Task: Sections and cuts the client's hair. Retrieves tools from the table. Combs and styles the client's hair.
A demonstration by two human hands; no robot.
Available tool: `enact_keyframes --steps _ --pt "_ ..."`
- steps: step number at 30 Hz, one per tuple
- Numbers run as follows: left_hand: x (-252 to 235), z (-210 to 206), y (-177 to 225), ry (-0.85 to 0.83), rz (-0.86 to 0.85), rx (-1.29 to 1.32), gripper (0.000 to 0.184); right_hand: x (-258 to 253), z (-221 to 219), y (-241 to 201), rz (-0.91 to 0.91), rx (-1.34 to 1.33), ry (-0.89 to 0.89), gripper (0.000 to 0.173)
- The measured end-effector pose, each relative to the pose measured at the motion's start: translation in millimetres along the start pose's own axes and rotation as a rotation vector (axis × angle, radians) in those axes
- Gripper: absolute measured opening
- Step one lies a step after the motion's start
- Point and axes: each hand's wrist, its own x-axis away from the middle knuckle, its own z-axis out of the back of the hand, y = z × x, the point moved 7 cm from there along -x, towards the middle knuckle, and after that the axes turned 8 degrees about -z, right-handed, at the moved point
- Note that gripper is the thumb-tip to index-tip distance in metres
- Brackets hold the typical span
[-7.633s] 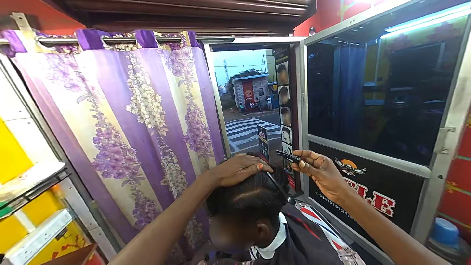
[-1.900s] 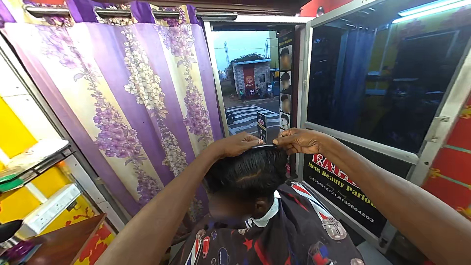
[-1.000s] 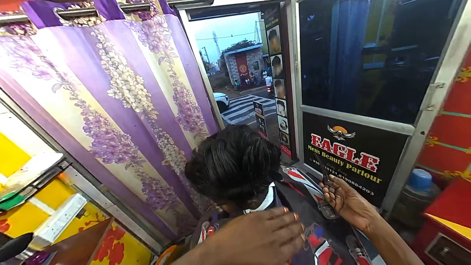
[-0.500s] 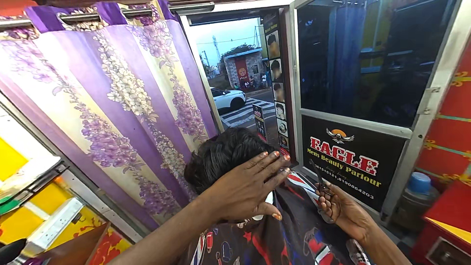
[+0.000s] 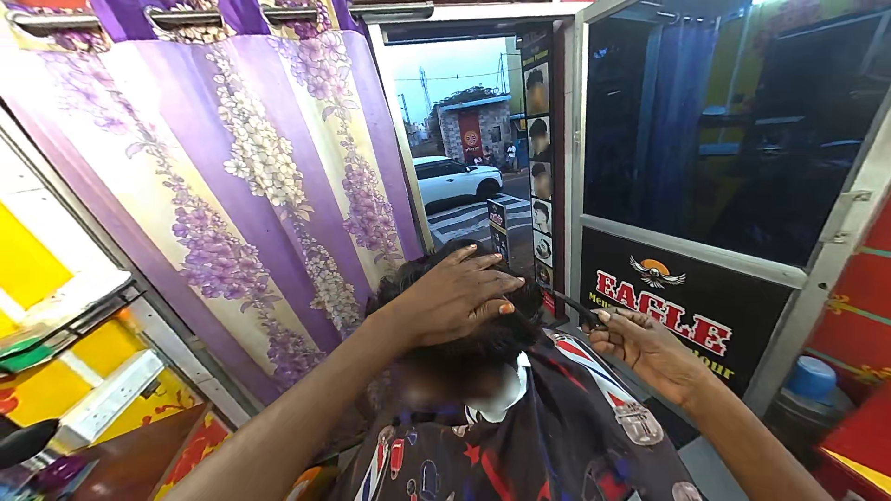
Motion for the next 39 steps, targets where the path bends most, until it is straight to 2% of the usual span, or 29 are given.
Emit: enact_keyframes --steps 5,11,14,21,39 --pt "10.1 0.0 -21.7 0.055 0.018 0.103 0.053 -32.7 -20.4 -40.5 0.052 0.19 -0.113 0.019" --pt "19.3 -4.7 -39.6 0.02 0.112 0.243 0.05 -63.4 -40.4 -63.4 0.011 0.312 -0.166 0.018" --pt "18.9 -5.0 -43.9 0.073 0.052 0.327 0.046 -67.0 -45.5 -64.2 0.018 0.31 -0.196 0.017" --pt "18.6 -4.5 -43.6 0.077 0.083 0.376 0.048 -73.1 -55.3 -52.3 -0.031 0.332 -0.22 0.018" --pt "15.8 -6.4 -45.6 0.041 0.113 0.389 0.044 -63.8 -106.7 -70.3 -0.006 0.432 -0.258 0.016"
